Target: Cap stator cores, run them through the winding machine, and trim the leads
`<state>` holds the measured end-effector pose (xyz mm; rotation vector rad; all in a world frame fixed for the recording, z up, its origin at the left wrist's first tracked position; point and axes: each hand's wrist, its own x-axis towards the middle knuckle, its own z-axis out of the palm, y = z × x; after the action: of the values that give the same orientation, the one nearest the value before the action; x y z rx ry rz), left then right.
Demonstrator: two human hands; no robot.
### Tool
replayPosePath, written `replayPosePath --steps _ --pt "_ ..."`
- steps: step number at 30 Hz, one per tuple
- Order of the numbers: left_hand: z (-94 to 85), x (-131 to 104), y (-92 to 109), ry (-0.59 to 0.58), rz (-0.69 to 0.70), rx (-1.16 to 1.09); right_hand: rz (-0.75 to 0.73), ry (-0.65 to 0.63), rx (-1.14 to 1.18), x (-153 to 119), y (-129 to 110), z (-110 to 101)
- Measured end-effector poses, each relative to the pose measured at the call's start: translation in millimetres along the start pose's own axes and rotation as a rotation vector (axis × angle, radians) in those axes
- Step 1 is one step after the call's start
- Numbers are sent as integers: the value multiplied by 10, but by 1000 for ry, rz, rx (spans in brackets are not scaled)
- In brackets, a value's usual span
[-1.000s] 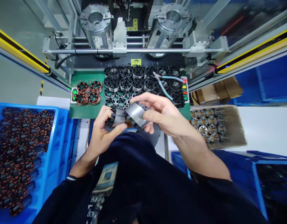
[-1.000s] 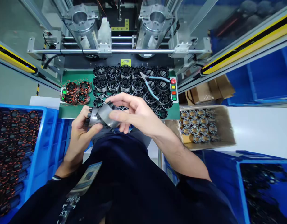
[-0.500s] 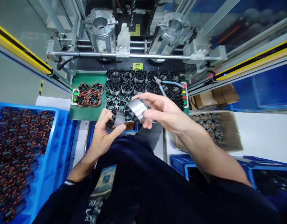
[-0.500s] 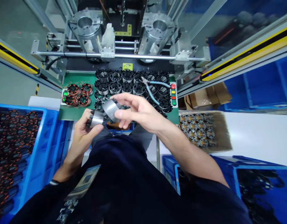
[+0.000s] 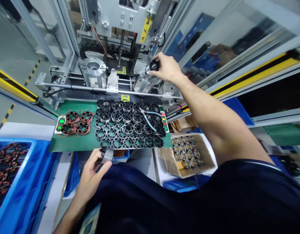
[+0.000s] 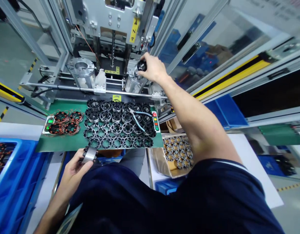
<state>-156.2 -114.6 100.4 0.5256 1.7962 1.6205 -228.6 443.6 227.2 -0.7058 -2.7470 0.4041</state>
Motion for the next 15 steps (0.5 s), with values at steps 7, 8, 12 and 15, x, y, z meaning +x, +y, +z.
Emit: replayPosePath --steps 7,8,12,15 --pt "-253 -49 -280 129 -181 -69 -68 -181 -173 143 160 4" --pt "-249 -32 -274 165 -169 -79 -78 -188 -190 173 182 -14" --pt "-185 25 -149 231 -113 -170 -145 -213 -258 307 193 -84" --pt "-176 35 -5 206 -87 -202 -211 -271 -248 420 122 -128"
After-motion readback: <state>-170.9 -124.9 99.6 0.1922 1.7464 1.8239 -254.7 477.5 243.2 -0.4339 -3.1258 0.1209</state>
